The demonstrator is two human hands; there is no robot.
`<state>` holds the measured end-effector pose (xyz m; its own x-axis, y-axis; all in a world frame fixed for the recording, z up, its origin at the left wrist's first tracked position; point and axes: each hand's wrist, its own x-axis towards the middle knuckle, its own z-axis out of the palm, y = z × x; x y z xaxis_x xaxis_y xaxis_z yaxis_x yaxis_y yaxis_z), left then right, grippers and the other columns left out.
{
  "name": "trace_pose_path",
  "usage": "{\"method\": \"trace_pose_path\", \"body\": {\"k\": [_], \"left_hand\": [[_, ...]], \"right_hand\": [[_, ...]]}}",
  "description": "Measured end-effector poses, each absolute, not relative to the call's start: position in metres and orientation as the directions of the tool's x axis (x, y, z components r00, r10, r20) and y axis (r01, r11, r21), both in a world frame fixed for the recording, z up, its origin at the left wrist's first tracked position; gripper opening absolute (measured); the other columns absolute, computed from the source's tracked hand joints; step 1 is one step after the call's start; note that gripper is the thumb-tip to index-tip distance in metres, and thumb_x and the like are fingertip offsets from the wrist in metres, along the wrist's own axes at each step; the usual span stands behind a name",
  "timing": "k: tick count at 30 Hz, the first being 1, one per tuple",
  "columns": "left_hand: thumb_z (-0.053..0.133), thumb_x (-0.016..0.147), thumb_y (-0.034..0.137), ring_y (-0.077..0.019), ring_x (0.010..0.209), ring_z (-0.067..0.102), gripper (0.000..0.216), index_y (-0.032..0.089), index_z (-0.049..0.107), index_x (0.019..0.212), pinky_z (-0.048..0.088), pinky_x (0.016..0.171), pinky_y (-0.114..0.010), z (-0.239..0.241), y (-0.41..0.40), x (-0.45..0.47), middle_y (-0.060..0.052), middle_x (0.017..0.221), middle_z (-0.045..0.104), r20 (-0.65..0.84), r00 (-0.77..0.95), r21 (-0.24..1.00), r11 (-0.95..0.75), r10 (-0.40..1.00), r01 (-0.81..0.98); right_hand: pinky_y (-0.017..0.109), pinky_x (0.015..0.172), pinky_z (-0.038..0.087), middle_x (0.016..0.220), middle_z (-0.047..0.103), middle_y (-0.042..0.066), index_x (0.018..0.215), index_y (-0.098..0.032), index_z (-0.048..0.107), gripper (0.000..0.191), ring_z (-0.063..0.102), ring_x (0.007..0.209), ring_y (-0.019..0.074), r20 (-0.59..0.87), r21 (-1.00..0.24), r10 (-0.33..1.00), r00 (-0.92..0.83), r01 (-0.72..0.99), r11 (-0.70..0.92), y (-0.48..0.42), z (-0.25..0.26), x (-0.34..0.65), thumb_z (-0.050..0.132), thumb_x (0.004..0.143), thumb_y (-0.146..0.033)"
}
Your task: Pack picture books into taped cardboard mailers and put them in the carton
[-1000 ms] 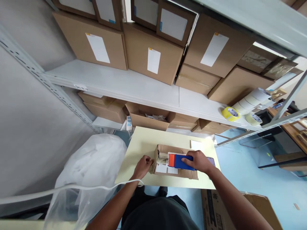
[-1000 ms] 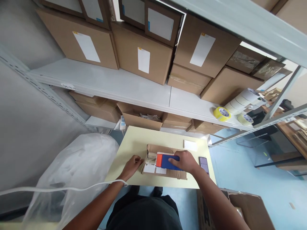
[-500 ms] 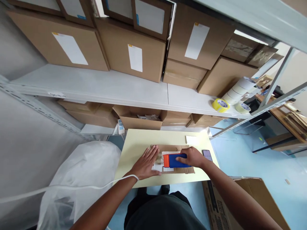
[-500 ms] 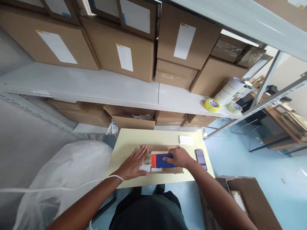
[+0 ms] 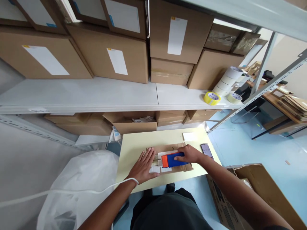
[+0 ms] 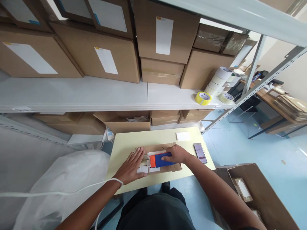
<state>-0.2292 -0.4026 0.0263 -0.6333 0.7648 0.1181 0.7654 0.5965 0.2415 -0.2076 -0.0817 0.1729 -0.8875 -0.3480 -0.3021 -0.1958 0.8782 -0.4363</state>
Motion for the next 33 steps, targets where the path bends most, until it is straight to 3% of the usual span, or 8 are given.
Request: {"method": "trace_pose_path", "body": {"k": [6, 11, 18, 26, 33], "left_hand": [[0.044, 0.084, 0.085, -0.038, 0.158, 0.02, 0.117, 0.011, 0.006, 0.167, 0.013, 0.127, -0.054, 0.026, -0.404, -0.229, -0.022, 0.171, 0.02, 0.138, -0.624, 0.192, 0.598, 0.769, 0.778], [0.047, 0.076, 0.092, -0.0412, 0.159, 0.015, 0.131, 0.007, 0.003, 0.166, 0.012, 0.127, -0.057, 0.043, -0.39, -0.236, -0.026, 0.171, 0.014, 0.167, -0.578, 0.154, 0.558, 0.799, 0.816], [0.05, 0.061, 0.1, -0.0446, 0.159, 0.011, 0.147, 0.005, 0.011, 0.165, 0.006, 0.126, -0.06, 0.046, -0.374, -0.256, -0.028, 0.17, 0.015, 0.0, -0.55, 0.173, 0.541, 0.835, 0.823], [0.057, 0.069, 0.091, -0.0442, 0.157, 0.017, 0.136, 0.009, 0.007, 0.166, 0.004, 0.126, -0.06, 0.036, -0.383, -0.257, -0.027, 0.17, 0.019, 0.032, -0.523, 0.173, 0.511, 0.852, 0.842], [0.052, 0.076, 0.088, -0.0425, 0.157, 0.017, 0.13, 0.006, 0.005, 0.166, 0.006, 0.126, -0.059, 0.034, -0.385, -0.258, -0.028, 0.169, 0.02, 0.025, -0.519, 0.144, 0.511, 0.855, 0.848]], "right_hand": [[0.027, 0.064, 0.043, 0.084, 0.078, 0.008, 0.087, -0.019, 0.074, 0.04, 0.069, 0.074, 0.0206, -0.283, -0.383, -0.357, -0.89, -0.236, 0.893, -0.083, 0.175, -0.213, 0.068, 0.09, -0.058], [0.027, 0.067, 0.042, 0.09, 0.08, 0.009, 0.089, -0.02, 0.075, 0.043, 0.073, 0.082, 0.023, -0.296, -0.291, -0.324, -0.898, -0.238, 0.926, -0.092, 0.18, -0.222, 0.066, 0.09, -0.062], [0.028, 0.065, 0.04, 0.09, 0.08, 0.01, 0.091, -0.02, 0.075, 0.042, 0.073, 0.083, 0.0242, -0.306, -0.252, -0.342, -0.888, -0.271, 0.929, -0.094, 0.194, -0.226, 0.065, 0.091, -0.062], [0.027, 0.063, 0.039, 0.086, 0.079, 0.008, 0.088, -0.019, 0.074, 0.039, 0.069, 0.075, 0.0206, -0.253, -0.39, -0.396, -0.882, -0.282, 0.877, -0.073, 0.181, -0.22, 0.07, 0.088, -0.058], [0.025, 0.059, 0.038, 0.077, 0.075, 0.006, 0.086, -0.019, 0.072, 0.038, 0.064, 0.066, 0.0168, -0.182, -0.489, -0.404, -0.896, -0.274, 0.828, -0.053, 0.18, -0.219, 0.072, 0.087, -0.057]]}}
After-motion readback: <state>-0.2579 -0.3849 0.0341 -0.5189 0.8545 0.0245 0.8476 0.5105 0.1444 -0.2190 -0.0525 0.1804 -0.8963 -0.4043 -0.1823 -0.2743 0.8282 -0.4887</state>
